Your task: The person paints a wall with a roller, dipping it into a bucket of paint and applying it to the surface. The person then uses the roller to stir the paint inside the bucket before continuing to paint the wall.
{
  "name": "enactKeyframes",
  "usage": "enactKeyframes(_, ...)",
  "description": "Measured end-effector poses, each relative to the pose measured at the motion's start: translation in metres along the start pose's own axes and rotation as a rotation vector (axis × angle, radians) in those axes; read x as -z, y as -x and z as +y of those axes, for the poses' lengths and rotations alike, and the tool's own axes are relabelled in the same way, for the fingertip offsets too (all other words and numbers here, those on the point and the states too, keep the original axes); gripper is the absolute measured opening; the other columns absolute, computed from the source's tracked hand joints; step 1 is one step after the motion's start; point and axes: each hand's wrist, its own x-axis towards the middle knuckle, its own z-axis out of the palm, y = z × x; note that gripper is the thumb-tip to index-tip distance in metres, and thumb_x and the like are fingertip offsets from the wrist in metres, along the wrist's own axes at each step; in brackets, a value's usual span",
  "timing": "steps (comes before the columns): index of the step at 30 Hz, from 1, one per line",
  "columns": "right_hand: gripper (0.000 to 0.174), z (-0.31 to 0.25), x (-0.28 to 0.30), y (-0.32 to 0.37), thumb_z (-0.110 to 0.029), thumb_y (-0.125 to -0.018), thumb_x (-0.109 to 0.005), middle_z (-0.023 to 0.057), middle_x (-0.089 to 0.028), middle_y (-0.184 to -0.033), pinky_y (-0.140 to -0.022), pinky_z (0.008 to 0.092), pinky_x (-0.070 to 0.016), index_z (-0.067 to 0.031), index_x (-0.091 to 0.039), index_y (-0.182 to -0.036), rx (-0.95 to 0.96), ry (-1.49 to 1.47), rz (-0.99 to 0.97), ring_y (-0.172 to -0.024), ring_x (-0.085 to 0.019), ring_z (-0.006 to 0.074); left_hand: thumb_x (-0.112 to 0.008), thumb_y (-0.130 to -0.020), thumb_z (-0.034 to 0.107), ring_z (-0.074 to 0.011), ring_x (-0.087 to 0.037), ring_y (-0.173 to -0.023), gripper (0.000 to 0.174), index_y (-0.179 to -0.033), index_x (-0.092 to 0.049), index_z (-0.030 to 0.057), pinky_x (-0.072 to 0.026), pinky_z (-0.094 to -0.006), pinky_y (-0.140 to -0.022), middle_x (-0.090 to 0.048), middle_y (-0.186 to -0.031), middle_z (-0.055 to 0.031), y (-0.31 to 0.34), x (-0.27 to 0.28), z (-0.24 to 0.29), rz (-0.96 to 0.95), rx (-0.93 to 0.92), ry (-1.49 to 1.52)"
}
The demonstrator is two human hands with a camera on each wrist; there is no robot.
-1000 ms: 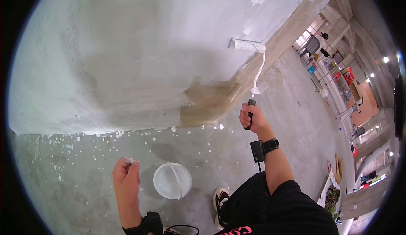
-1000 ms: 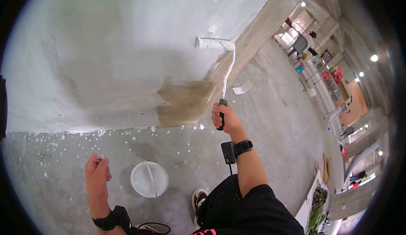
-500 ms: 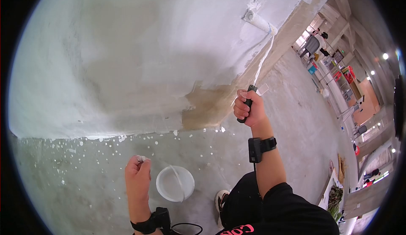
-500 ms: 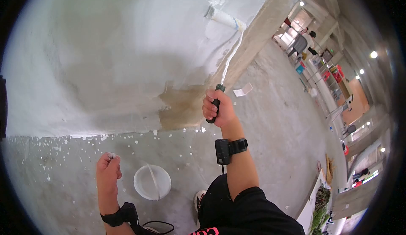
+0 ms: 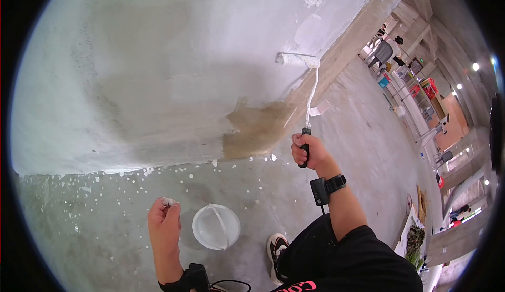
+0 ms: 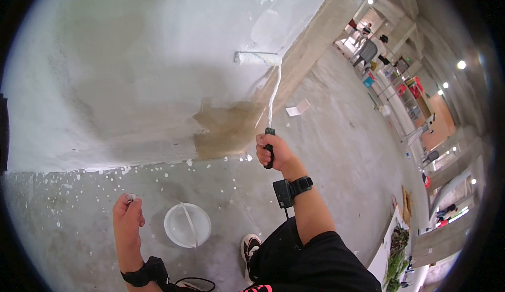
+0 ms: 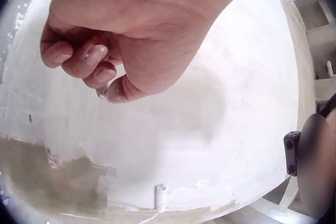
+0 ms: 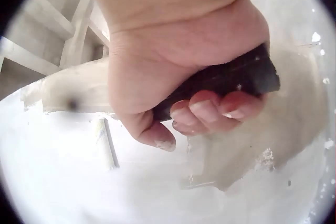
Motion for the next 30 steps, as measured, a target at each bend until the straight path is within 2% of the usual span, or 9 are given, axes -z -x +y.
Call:
enactKeyframes(5, 0.020, -0.007, -0.008, 0.002, -0.021, -0.079, -0.055, -0.0022, -0.033, -0.048, -0.039, 0.0286, -0.0314, -0.0133, -0.041, -0.068, 0.023, 0.017, -0.003, -0.038, -0.032, 0.0109, -0.059, -0.088, 0.008, -0.0023, -0.038, -0.052, 0.007, -0.082, -0.056, 0.0067, -0.0279, -0.0204, -0.046, -0.048, -0.066, 0.0051, 0.004, 0.000, 0.000, 0.005, -0.031, -0.040)
enactKeyframes(7, 0.020, -0.020, -0.019, 0.001, -0.021, -0.080, -0.055, -0.0023, -0.033, -0.048, -0.038, 0.0288, -0.0312, -0.0134, -0.041, -0.068, 0.119, 0.010, 0.006, -0.038, -0.032, 0.0110, -0.060, -0.087, 0.008, -0.0027, -0.039, -0.053, 0.007, -0.082, -0.056, 0.0064, -0.0292, -0.0206, -0.047, -0.049, -0.066, 0.0047, 0.008, 0.000, 0.003, 0.009, -0.026, -0.041)
enactKeyframes(11, 0.020, -0.043, -0.043, -0.001, -0.022, -0.080, -0.056, -0.0027, -0.033, -0.048, -0.038, 0.0289, -0.0308, -0.0132, -0.042, -0.068, 0.192, -0.047, -0.035, -0.038, -0.033, 0.0115, -0.059, -0.087, 0.008, -0.0026, -0.039, -0.052, 0.007, -0.082, -0.056, 0.0060, -0.0295, -0.0206, -0.046, -0.048, -0.065, 0.0048, 0.016, 0.002, 0.007, 0.030, -0.073, -0.036)
enactKeyframes(13, 0.020, -0.054, -0.043, -0.002, -0.022, -0.080, -0.056, -0.0029, -0.034, -0.048, -0.038, 0.0287, -0.0304, -0.0135, -0.043, -0.068, 0.207, -0.029, -0.023, -0.038, -0.033, 0.0113, -0.057, -0.089, 0.011, -0.0042, -0.036, -0.050, 0.008, -0.082, -0.054, 0.0072, -0.0296, -0.0223, -0.046, -0.042, -0.061, 0.0047, 0.018, 0.002, 0.010, 0.020, -0.062, -0.086)
enactKeyframes(23, 0.020, -0.133, -0.079, 0.031, -0.023, -0.082, -0.055, -0.0052, -0.033, -0.047, -0.036, 0.0263, -0.0273, -0.0152, -0.043, -0.068, 0.274, 0.109, 0.066, -0.036, -0.031, 0.0084, -0.058, -0.089, 0.012, -0.0046, -0.036, -0.049, 0.010, -0.081, -0.054, 0.0080, -0.0302, -0.0228, -0.045, -0.041, -0.060, 0.0049, 0.009, 0.005, 0.002, -0.013, -0.076, 0.012)
enactKeyframes(27, 0.020, -0.119, -0.077, 0.032, -0.022, -0.082, -0.055, -0.0046, -0.034, -0.047, -0.036, 0.0267, -0.0275, -0.0150, -0.043, -0.068, 0.244, 0.054, 0.061, -0.036, -0.031, 0.0092, -0.059, -0.089, 0.011, -0.0045, -0.036, -0.048, 0.010, -0.080, -0.054, 0.0086, -0.0301, -0.0227, -0.045, -0.041, -0.060, 0.0049, 0.010, 0.001, 0.000, -0.055, -0.074, -0.002)
enactKeyframes(30, 0.021, -0.061, -0.053, 0.023, -0.022, -0.083, -0.056, -0.0031, -0.033, -0.047, -0.036, 0.0275, -0.0279, -0.0151, -0.043, -0.067, 0.106, 0.007, 0.038, -0.037, -0.031, 0.0105, -0.059, -0.089, 0.011, -0.0045, -0.036, -0.048, 0.010, -0.080, -0.054, 0.0089, -0.0301, -0.0227, -0.045, -0.041, -0.060, 0.0049, 0.012, 0.006, 0.003, -0.054, -0.068, 0.028)
